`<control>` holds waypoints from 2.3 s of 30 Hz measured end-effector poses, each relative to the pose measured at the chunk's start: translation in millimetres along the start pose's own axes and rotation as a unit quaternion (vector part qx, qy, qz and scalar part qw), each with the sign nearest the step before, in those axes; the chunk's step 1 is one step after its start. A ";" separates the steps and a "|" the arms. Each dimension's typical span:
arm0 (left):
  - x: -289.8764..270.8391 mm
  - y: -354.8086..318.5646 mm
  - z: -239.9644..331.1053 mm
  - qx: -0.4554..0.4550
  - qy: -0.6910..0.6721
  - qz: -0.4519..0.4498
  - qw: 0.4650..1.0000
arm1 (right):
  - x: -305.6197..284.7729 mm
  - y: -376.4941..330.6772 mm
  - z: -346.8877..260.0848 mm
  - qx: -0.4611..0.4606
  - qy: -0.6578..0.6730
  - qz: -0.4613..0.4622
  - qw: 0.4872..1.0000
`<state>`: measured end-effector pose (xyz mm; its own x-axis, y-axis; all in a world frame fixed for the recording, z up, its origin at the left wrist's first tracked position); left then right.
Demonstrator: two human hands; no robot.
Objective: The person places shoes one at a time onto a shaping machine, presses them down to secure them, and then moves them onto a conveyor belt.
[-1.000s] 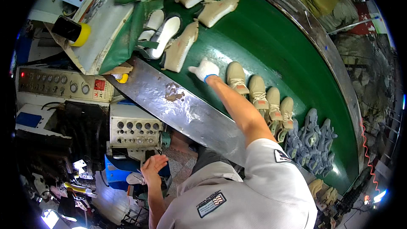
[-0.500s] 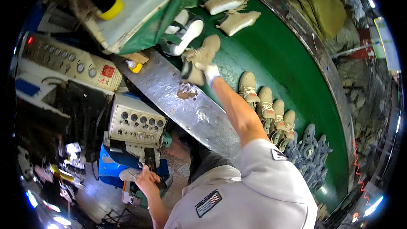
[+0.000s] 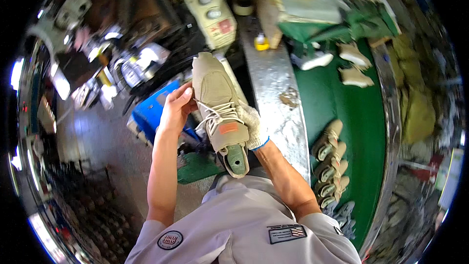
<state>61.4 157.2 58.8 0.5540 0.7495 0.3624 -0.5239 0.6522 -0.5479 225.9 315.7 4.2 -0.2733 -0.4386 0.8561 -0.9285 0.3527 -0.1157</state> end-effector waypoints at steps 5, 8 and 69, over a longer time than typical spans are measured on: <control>-102.3 -46.2 8.7 0.047 -0.039 0.135 0.989 | 82.5 34.5 43.1 0.047 -0.128 -0.074 0.988; -142.2 -63.8 9.7 0.076 -0.057 0.221 0.971 | 103.6 53.8 75.4 0.051 -0.199 -0.071 0.976; -208.7 -110.1 -218.0 0.024 -0.058 0.492 0.868 | 66.2 93.9 166.7 -0.034 -0.165 -0.045 0.985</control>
<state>144.5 -95.8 -120.8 -0.2448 0.9511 -0.1886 -0.7351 -0.3089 -0.6035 78.7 182.1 -34.0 -0.2686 -0.7111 0.6497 -0.9367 0.3500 -0.0042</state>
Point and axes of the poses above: each hand's wrist, its own y-axis towards the middle knuckle, its own x-axis out of the palm, z = x × y, the point moved 1 cm from there along y, towards the middle knuckle, and after that the axes turned 15 degrees about -x, right-handed, at the moved point
